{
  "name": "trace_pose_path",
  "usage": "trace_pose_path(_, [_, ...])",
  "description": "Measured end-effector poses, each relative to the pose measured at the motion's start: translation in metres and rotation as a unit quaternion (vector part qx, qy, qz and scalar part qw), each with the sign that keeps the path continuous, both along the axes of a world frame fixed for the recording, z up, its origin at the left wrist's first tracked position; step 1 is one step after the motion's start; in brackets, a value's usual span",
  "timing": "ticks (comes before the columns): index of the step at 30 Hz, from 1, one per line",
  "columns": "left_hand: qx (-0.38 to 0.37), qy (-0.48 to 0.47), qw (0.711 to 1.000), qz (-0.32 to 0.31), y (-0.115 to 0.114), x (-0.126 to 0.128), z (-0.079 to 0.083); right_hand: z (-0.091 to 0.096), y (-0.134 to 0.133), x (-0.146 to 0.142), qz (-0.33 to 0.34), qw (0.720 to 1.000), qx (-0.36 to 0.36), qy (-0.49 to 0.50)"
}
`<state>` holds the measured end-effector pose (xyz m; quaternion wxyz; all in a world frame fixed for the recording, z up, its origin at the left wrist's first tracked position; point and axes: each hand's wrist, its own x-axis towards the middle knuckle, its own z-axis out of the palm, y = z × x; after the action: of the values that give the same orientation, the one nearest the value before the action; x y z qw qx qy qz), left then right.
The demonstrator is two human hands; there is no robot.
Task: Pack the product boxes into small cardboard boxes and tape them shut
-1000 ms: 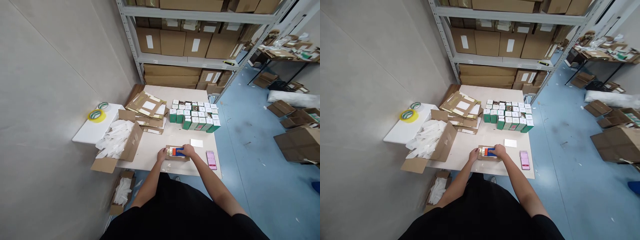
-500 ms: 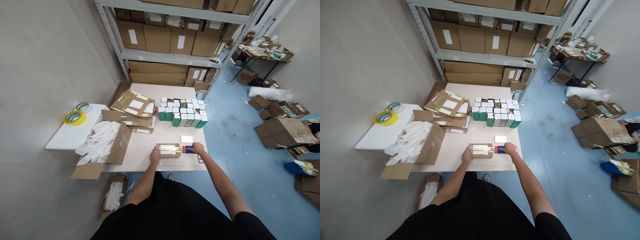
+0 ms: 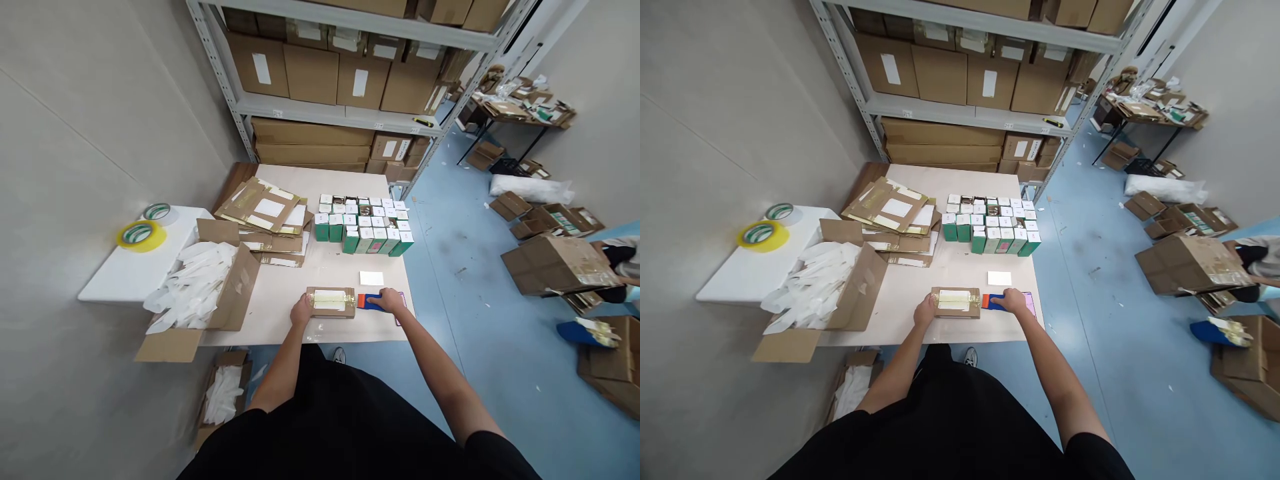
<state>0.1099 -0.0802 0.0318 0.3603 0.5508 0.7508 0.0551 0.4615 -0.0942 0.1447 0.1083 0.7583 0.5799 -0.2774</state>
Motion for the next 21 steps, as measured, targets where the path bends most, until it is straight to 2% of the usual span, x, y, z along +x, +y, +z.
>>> trace_pose_path(3, [0.001, -0.024, 0.999, 0.035, 0.001, -0.017, -0.005, 0.009, -0.005, -0.020, -0.009, 1.000, 0.021, 0.016])
trace_pose_path(6, [-0.008, -0.052, 0.995, 0.080, 0.006, -0.040, -0.005, 0.021, -0.002, -0.053, 0.002, 0.998, 0.048, 0.028])
trace_pose_path(9, [-0.030, -0.054, 0.991, 0.120, 0.015, -0.065, 0.002, 0.035, 0.013, -0.094, 0.026, 0.997, 0.059, 0.036])
trace_pose_path(12, [-0.007, -0.054, 0.988, 0.145, 0.026, -0.083, 0.016, 0.048, 0.035, -0.135, 0.059, 0.996, 0.053, 0.041])
trace_pose_path(16, [0.050, -0.109, 0.984, 0.130, 0.033, -0.088, 0.035, 0.057, 0.056, -0.184, 0.091, 0.993, 0.049, 0.048])
trace_pose_path(19, [0.074, -0.222, 0.968, 0.086, 0.027, -0.085, 0.043, 0.057, 0.061, -0.220, 0.108, 0.991, 0.049, 0.056])
trace_pose_path(21, [0.074, -0.267, 0.956, 0.093, 0.020, -0.084, 0.046, 0.057, 0.061, -0.240, 0.114, 0.990, 0.052, 0.057])
